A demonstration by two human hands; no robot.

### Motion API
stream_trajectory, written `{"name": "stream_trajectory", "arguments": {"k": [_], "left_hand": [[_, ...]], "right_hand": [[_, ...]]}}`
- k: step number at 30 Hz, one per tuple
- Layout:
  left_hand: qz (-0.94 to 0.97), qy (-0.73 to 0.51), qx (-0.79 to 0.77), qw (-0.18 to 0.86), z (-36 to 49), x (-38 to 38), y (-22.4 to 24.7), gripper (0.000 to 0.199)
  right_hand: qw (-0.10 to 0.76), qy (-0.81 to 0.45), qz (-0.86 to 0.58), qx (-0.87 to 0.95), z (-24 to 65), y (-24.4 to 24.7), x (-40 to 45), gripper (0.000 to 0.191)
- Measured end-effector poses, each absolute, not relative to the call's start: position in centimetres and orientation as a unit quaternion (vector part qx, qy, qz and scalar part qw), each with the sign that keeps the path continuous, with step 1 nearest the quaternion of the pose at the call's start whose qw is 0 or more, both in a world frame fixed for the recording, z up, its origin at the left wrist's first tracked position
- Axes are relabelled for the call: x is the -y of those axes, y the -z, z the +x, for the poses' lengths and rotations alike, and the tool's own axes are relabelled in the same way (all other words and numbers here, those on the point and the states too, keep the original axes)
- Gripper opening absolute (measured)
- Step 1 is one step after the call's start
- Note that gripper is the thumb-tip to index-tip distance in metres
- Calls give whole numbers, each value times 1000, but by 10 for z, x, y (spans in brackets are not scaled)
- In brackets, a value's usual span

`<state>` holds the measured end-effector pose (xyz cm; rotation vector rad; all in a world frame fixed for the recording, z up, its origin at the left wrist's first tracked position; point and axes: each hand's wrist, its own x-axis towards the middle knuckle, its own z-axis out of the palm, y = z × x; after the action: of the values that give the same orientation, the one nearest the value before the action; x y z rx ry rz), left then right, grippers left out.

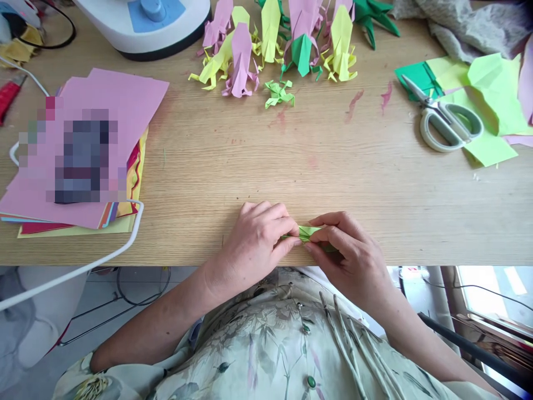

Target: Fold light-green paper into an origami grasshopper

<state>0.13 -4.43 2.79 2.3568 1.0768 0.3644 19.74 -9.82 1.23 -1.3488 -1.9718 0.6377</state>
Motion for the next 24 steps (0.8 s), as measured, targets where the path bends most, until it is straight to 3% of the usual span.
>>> {"name": "stream_trajectory", "arguments": {"k": [24], "left_hand": [[855, -92, -424, 283, 5, 48, -32, 5]], "right_hand": [[318, -243, -513, 759, 192, -12, 97, 9]]}}
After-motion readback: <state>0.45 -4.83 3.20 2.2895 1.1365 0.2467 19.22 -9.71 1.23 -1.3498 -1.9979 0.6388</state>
